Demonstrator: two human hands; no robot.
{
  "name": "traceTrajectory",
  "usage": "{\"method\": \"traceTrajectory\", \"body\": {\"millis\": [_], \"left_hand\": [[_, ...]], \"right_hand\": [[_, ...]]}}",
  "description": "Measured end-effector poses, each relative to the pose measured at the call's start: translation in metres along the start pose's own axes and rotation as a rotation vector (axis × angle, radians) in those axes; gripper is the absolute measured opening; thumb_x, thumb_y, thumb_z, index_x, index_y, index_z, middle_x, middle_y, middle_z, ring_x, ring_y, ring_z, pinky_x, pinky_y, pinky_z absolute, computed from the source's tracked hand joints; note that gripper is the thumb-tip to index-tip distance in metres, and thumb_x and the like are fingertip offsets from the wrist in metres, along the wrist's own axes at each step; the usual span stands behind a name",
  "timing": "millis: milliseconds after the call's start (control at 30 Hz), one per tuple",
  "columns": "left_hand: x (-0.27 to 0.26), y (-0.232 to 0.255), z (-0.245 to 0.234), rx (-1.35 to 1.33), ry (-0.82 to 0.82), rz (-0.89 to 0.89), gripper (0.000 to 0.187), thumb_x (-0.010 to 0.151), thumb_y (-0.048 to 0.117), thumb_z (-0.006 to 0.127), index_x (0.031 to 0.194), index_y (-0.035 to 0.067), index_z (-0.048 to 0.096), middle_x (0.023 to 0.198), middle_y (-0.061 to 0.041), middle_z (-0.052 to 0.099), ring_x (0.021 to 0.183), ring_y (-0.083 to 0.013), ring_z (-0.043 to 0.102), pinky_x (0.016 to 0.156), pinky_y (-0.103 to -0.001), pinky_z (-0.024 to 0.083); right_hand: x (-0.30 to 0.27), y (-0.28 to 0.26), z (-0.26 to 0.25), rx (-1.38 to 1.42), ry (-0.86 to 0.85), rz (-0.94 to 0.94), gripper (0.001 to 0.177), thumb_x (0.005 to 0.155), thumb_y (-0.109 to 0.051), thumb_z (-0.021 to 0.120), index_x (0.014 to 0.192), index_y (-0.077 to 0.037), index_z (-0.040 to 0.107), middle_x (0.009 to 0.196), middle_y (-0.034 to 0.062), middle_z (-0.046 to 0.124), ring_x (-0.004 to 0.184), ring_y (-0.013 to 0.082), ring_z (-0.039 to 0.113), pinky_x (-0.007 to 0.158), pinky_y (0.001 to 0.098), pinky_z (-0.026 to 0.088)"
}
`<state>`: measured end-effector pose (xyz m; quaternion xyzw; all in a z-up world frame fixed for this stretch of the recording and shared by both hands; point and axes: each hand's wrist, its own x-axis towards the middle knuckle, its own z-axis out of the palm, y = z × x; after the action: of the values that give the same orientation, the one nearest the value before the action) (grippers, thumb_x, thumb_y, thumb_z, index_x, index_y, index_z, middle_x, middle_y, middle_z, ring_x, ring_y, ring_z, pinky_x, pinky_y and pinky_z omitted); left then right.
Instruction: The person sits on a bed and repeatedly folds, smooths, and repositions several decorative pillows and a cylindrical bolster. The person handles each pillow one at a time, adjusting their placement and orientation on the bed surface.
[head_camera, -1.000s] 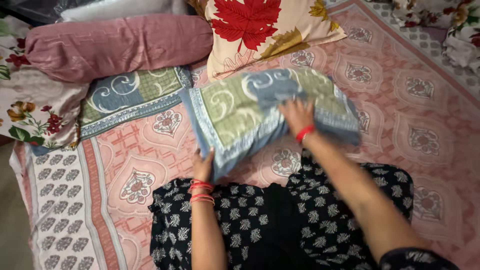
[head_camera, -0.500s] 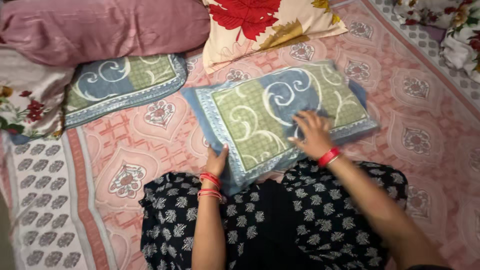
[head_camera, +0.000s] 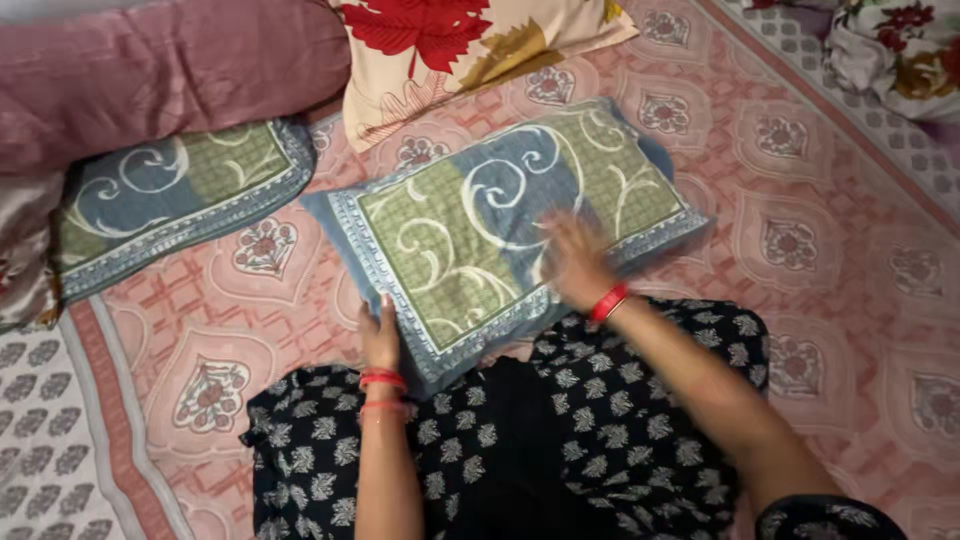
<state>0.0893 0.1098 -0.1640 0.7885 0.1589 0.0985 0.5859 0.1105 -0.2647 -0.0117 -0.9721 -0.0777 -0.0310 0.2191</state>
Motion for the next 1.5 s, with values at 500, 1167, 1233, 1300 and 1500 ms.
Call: {"method": "traceTrajectory", "body": {"millis": [500, 1167, 1233, 1300, 1500], "left_hand": [[-0.019, -0.029, -0.016, 0.337, 0.027, -0.144, 0.058, 0.104, 0.044, 0.056, 0.095, -0.011, 0.07, 0.09, -0.036, 0.067, 0.085, -0.0476, 0.066, 0.083, -0.05, 0.05], [0.025, 0.057, -0.129, 0.428, 0.03, 0.047, 0.043, 0.109, 0.037, 0.052, 0.123, 0.0, 0.069, 0.11, -0.026, 0.072, 0.101, -0.0369, 0.07, 0.092, -0.046, 0.052], [0.03, 0.023, -0.125, 0.917, -0.165, -0.201, 0.041, 0.105, 0.038, 0.052, 0.123, 0.008, 0.072, 0.12, -0.027, 0.068, 0.115, -0.0435, 0.063, 0.098, -0.052, 0.047], [0.04, 0.006, -0.123, 0.905, -0.186, -0.252, 0.045, 0.107, 0.041, 0.051, 0.124, 0.005, 0.072, 0.124, -0.027, 0.068, 0.119, -0.0432, 0.063, 0.103, -0.052, 0.047], [0.049, 0.003, -0.109, 0.458, 0.057, -0.17, 0.053, 0.098, 0.042, 0.059, 0.133, 0.003, 0.066, 0.13, -0.022, 0.069, 0.123, -0.0371, 0.064, 0.106, -0.044, 0.047]], "right_hand": [[0.034, 0.256, -0.021, 1.653, 0.656, 0.847, 0.055, 0.097, -0.045, 0.059, 0.138, -0.009, 0.057, 0.131, 0.0094, 0.068, 0.12, 0.0293, 0.066, 0.106, 0.0482, 0.052], [0.027, 0.253, -0.033, 0.609, 0.269, 1.147, 0.078, 0.099, -0.064, 0.043, 0.125, 0.006, 0.065, 0.126, 0.0273, 0.066, 0.12, 0.0418, 0.062, 0.099, 0.0493, 0.049], [0.026, 0.249, -0.031, 0.461, 0.186, 1.104, 0.082, 0.099, -0.068, 0.042, 0.124, 0.007, 0.065, 0.127, 0.0297, 0.065, 0.123, 0.0439, 0.06, 0.101, 0.0503, 0.047], [0.026, 0.244, -0.032, 0.336, 0.132, 1.051, 0.087, 0.1, -0.072, 0.04, 0.123, 0.008, 0.065, 0.127, 0.0321, 0.063, 0.125, 0.046, 0.057, 0.103, 0.0514, 0.044], [0.027, 0.22, -0.038, 0.313, 0.309, 0.792, 0.081, 0.101, -0.067, 0.042, 0.128, 0.006, 0.067, 0.132, 0.0355, 0.063, 0.129, 0.0505, 0.056, 0.109, 0.0556, 0.043]]}}
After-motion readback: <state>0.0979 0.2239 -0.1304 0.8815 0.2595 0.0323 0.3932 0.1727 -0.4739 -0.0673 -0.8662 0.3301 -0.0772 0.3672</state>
